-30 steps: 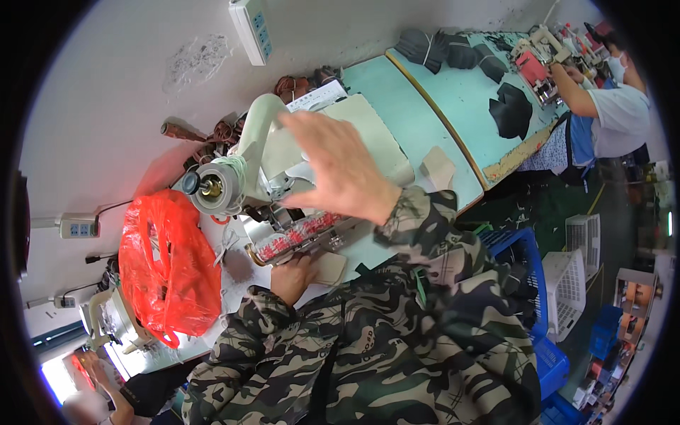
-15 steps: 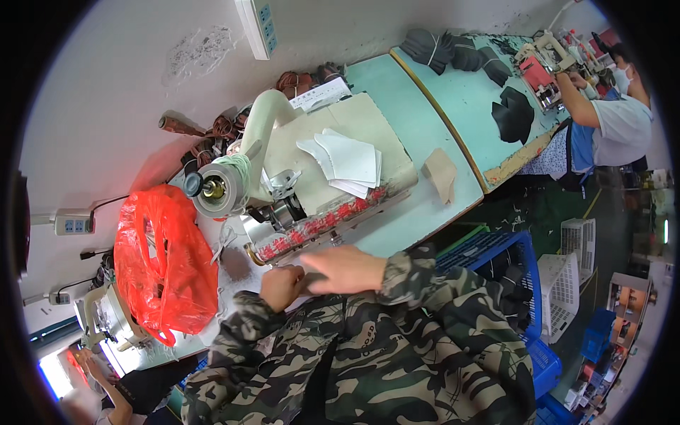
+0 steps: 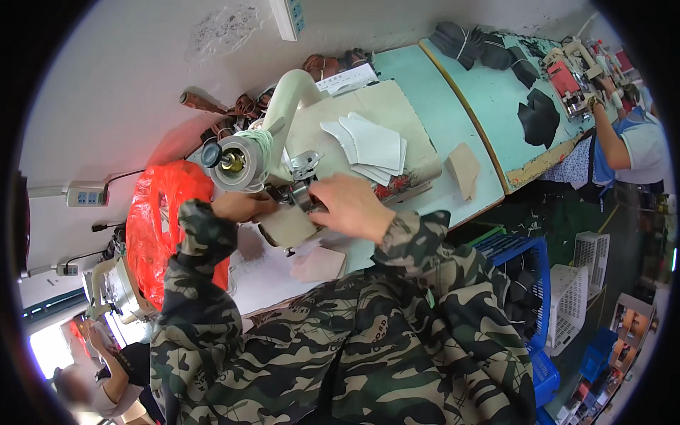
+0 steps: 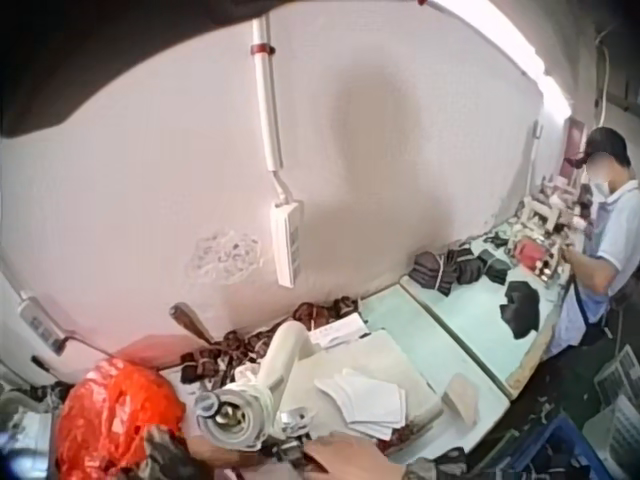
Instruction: Skiving the edges of leather shoe components using an industrial machine.
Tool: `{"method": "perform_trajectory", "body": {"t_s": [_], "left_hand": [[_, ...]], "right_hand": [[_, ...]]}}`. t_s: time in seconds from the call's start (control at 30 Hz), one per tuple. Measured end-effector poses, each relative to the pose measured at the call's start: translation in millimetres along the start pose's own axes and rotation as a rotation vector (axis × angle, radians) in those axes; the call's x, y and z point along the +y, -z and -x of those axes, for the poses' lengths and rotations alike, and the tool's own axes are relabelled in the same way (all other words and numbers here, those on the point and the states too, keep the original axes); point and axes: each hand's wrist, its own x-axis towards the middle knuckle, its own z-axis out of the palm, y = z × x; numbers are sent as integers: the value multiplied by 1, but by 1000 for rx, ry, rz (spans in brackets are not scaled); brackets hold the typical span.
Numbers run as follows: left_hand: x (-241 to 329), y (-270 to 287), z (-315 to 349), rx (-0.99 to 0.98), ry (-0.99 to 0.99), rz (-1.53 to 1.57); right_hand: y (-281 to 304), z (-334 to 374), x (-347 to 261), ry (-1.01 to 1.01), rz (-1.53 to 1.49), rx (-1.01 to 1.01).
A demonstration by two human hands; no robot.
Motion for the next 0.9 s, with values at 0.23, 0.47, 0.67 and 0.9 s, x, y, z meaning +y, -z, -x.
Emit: {"method": "perform_trajectory", "body": {"t_s": [0.23,0.47,0.67,0.9], "left_hand": [[-5,-79,5,623,-165,-781],[-63,-214,-7,477,-133,-747],[-60,-224,0,510,-138,-597],[-48,-216,0,448,-121,-393]], "right_hand": [[33,-2,16,4,-34,-21],[34,10,27,176,335,549],[-50,62,17,-275,-402,-374],[-137,102,33,-103,5,-278]]}}
